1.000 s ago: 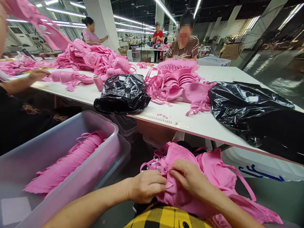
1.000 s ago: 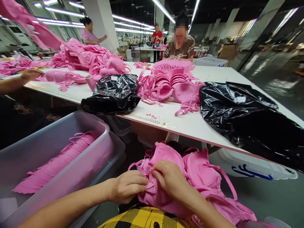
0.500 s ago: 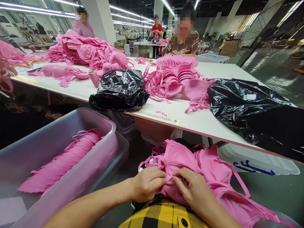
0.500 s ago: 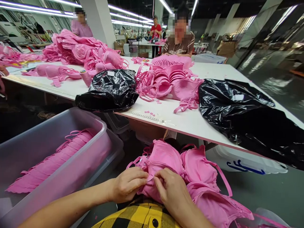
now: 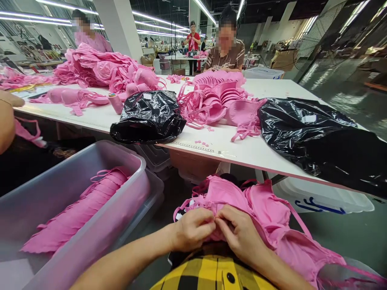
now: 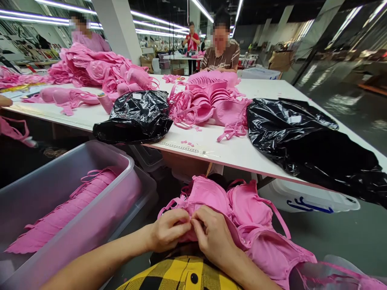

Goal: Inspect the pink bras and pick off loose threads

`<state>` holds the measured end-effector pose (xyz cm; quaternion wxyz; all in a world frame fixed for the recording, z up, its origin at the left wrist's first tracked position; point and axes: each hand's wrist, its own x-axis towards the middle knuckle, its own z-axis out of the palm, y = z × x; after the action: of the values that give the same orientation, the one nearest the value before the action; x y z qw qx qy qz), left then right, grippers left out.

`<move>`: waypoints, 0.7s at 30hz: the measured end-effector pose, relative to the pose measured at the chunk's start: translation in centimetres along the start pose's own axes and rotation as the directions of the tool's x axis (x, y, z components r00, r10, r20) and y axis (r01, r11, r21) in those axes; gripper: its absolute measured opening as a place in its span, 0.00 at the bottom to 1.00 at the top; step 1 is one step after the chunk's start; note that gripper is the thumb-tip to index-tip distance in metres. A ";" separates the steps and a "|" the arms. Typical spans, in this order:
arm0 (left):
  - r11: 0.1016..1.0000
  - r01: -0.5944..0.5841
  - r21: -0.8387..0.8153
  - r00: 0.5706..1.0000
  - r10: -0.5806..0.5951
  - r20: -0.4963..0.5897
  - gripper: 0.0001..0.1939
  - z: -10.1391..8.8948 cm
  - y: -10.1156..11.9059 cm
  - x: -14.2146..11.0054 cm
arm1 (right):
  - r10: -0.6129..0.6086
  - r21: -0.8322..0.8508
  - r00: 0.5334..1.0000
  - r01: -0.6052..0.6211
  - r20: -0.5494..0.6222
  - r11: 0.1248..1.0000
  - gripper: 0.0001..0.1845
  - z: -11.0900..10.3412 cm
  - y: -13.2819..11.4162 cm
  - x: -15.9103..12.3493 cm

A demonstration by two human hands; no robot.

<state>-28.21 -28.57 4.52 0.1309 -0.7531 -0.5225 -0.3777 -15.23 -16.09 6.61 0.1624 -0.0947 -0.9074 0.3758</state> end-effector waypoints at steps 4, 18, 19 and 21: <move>0.990 0.106 -0.091 0.993 -0.110 -0.047 0.10 0.6 0.5 -0.8 | 0.024 0.001 0.990 -0.024 0.139 1.000 0.10 -1.3 0.4 -0.5; 0.863 0.406 -0.299 0.913 -0.396 0.098 0.12 0.2 0.7 -1.1 | -0.215 -0.105 0.976 0.211 -0.025 0.972 0.09 1.0 2.7 -1.7; 0.869 0.396 -0.296 0.918 -0.387 0.090 0.12 -0.1 0.8 -1.3 | -0.225 -0.099 0.974 0.220 -0.039 0.971 0.09 1.1 2.7 -1.8; 0.878 0.384 -0.286 0.919 -0.393 0.030 0.10 -0.4 0.9 -1.4 | -0.230 -0.093 0.971 0.224 -0.059 0.970 0.08 1.2 2.8 -1.8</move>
<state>-27.87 -30.16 3.99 -0.0502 -0.6383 -0.6008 -0.4786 -13.83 -15.45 3.44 0.2315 -0.0101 -0.9214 0.3120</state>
